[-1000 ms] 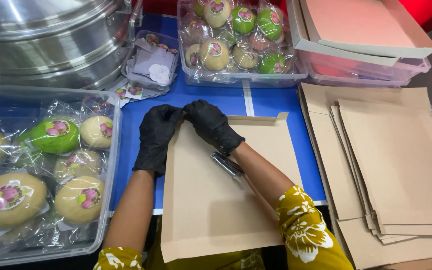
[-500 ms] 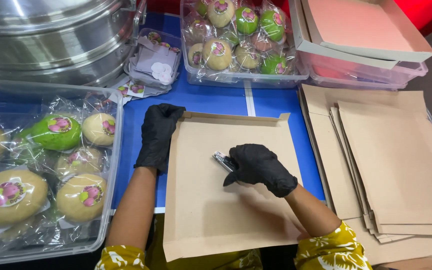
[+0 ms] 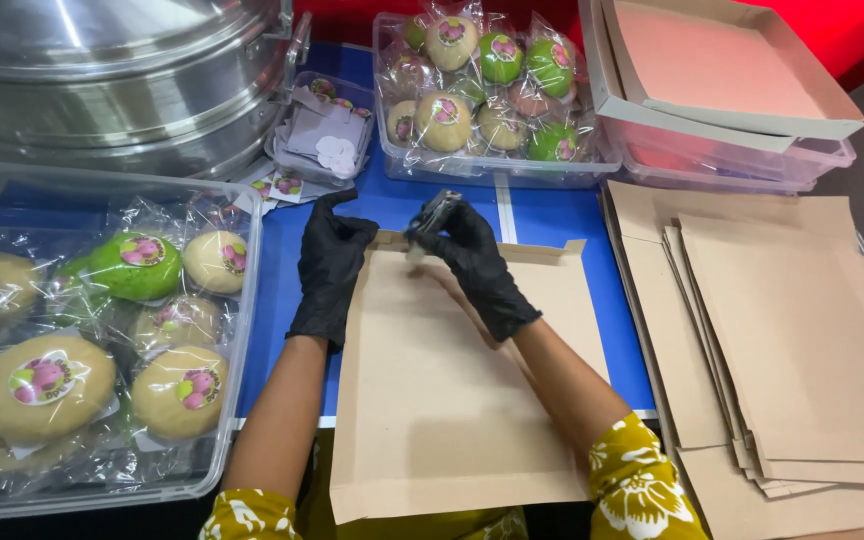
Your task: Assembling and stapling cardboard pastry boxes at a packaging station.
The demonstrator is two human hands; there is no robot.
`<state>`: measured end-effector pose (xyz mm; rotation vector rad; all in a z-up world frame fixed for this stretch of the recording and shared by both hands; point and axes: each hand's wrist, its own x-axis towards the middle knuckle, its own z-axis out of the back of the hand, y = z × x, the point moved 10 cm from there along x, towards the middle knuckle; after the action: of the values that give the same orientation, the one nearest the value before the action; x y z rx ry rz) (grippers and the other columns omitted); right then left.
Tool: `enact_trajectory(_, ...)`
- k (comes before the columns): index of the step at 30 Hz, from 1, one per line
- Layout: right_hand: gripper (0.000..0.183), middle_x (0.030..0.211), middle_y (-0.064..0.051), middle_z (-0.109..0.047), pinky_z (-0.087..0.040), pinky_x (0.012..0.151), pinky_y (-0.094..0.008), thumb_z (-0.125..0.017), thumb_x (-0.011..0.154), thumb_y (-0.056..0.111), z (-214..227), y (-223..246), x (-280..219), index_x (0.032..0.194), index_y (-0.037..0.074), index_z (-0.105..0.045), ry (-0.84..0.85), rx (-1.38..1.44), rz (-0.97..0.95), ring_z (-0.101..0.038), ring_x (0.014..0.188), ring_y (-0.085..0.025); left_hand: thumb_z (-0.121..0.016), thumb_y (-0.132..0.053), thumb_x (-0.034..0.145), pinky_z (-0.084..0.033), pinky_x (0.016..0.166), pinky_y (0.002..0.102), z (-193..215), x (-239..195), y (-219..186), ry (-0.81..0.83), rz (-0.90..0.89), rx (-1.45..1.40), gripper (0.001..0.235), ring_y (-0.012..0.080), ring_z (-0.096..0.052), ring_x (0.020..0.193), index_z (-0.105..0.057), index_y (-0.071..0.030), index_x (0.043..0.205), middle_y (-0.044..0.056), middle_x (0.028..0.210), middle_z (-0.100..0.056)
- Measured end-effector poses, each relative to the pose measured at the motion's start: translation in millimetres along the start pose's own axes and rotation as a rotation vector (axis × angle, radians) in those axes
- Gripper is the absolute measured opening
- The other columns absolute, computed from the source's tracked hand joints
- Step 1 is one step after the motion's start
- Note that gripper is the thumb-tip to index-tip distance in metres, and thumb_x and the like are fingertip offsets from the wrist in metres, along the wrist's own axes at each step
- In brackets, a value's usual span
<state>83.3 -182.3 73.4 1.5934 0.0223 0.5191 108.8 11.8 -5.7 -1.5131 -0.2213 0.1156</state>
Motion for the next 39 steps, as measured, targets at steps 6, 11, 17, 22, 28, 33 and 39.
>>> enact_trajectory(6, 0.048, 0.115, -0.021, -0.074, -0.064, 0.09, -0.043, -0.079, 0.081, -0.014, 10.7, -30.8, 18.6, 0.123, 0.001, -0.062, -0.203, 0.067, 0.25, -0.073, 0.107, -0.028, -0.079, -0.014, 0.086, -0.056, 0.072, 0.025, -3.0, 0.3, 1.1, 0.004, 0.016, -0.041, 0.047, 0.0099, -0.067, 0.082, -0.063, -0.021, 0.13, -0.003, 0.085, -0.071)
enact_trajectory(11, 0.038, 0.109, -0.021, -0.074, -0.063, 0.087, -0.048, -0.078, 0.086, -0.01, 1.8, -17.0, 16.5, 0.12, -0.002, -0.064, -0.188, -0.043, 0.316, -0.072, 0.105, -0.031, -0.08, -0.008, 0.084, -0.058, 0.07, 0.025, -1.8, -2.1, -2.8, -0.004, -0.015, -0.095, 0.04, 0.0122, -0.07, 0.081, -0.066, -0.015, 0.121, 0.0, 0.086, -0.074)
enact_trajectory(17, 0.033, 0.094, -0.012, -0.078, -0.061, 0.089, -0.042, -0.087, 0.081, 0.002, -1.8, -31.5, 31.1, 0.111, 0.002, -0.073, -0.093, -0.126, 0.251, -0.077, 0.095, -0.023, -0.08, -0.005, 0.085, -0.059, 0.068, 0.025, 4.5, -15.8, -31.2, -0.012, -0.022, -0.124, 0.035, 0.0139, -0.071, 0.08, -0.066, -0.009, 0.117, 0.006, 0.088, -0.077)
enact_trajectory(22, 0.03, 0.094, -0.014, -0.078, -0.06, 0.087, -0.044, -0.084, 0.083, 0.001, -5.9, -21.9, 30.4, 0.111, 0.001, -0.074, -0.087, -0.145, 0.268, -0.076, 0.093, -0.025, -0.081, -0.007, 0.083, -0.058, 0.067, 0.025, 5.0, -15.5, -33.3, -0.024, -0.017, -0.059, 0.035, 0.014, -0.073, 0.08, -0.067, -0.01, 0.115, 0.005, 0.087, -0.077)
enact_trajectory(28, 0.029, 0.09, -0.012, -0.078, -0.061, 0.082, -0.041, -0.082, 0.086, 0.002, -10.5, -21.3, 26.9, 0.113, 0.001, -0.072, -0.115, -0.169, 0.269, -0.076, 0.088, -0.022, -0.082, -0.006, 0.083, -0.059, 0.069, 0.025, 6.1, -15.0, -33.6, -0.018, -0.035, -0.094, 0.034, 0.0166, -0.074, 0.083, -0.067, -0.008, 0.114, 0.007, 0.087, -0.077)
enact_trajectory(33, 0.031, 0.084, -0.013, -0.077, -0.061, 0.077, -0.039, -0.082, 0.085, 0.001, -12.3, -17.4, 25.1, 0.114, 0.0, -0.07, -0.15, -0.205, 0.288, -0.076, 0.082, -0.021, -0.079, -0.008, 0.088, -0.059, 0.067, 0.027, 5.8, -17.2, -37.5, 0.017, -0.072, -0.055, 0.029, 0.0165, -0.073, 0.084, -0.069, -0.006, 0.115, 0.008, 0.088, -0.076)
enact_trajectory(39, 0.023, 0.084, -0.012, -0.078, -0.061, 0.076, -0.036, -0.081, 0.086, 0.001, -12.0, -20.7, 23.7, 0.107, 0.001, -0.072, -0.196, -0.244, 0.292, -0.075, 0.08, -0.019, -0.07, -0.024, 0.101, -0.057, 0.088, 0.038, 4.1, -16.4, -49.9, 0.088, -0.153, -0.07, 0.051, 0.0208, -0.07, 0.099, -0.053, -0.006, 0.145, 0.013, 0.103, -0.076)
